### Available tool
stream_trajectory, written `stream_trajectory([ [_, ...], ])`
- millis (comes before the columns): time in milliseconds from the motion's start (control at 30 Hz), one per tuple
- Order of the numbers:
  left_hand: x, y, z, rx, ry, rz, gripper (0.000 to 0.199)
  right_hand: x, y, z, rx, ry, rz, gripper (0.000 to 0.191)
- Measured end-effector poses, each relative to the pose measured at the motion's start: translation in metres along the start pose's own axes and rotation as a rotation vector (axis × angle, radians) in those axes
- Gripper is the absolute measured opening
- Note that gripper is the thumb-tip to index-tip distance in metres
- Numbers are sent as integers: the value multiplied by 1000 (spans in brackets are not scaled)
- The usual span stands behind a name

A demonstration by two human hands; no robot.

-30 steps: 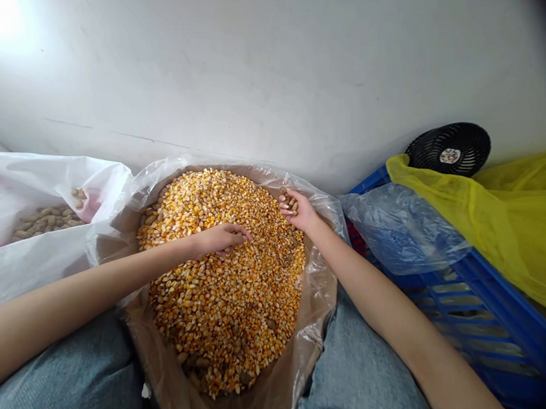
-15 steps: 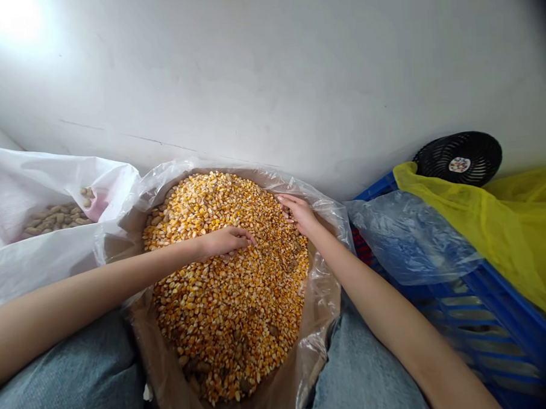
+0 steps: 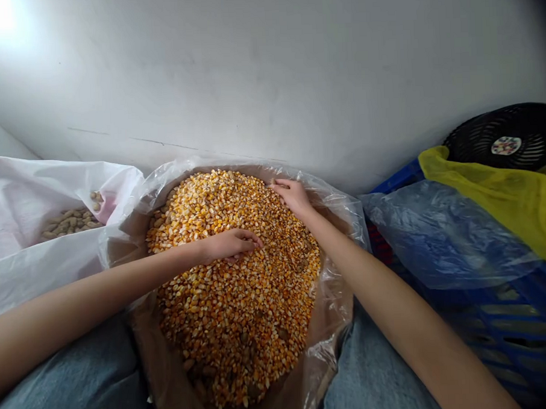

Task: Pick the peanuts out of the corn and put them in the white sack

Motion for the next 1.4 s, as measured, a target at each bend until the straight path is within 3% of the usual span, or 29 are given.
stream_trajectory([
  [167, 2, 2, 1, -14, -6, -5, 30, -38, -10, 19, 369, -154, -680, 7],
  [333, 5, 3, 3, -46, -80, -69, 39, -54, -19, 33, 409, -159, -931, 12],
  [533, 21, 4, 1, -11, -36, -423, 43, -53, -15, 40, 412, -202, -895, 12],
  [667, 52, -3, -3, 237, -33, -929, 30, -49, -12, 41, 391, -231, -836, 16],
  [767, 79, -24, -3, 394, -107, -1331, 20, -48, -11, 43, 365, -253, -806, 17],
  [833, 91, -42, -4, 474, -148, -1483, 17, -48, -10, 43, 349, -261, -785, 17],
  [1000, 99, -64, -6, 586, -168, -1578, 14, -46, -6, 41, 333, -328, -725, 17],
  [1200, 95, -46, -4, 597, -153, -1579, 13, -44, -7, 42, 334, -347, -673, 16],
  [1400, 98, -60, 4, 804, -379, -1585, 7, -43, -6, 40, 349, -346, -625, 15],
])
Point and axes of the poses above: each hand's wrist, its own z-axis away from the middle knuckle, its own x-axis out of the palm, y = z × x, the point moved 1 cm from there along -z, towards the middle knuckle, and after that the axes turned 5 degrees about -z, right-handed, at the moved point
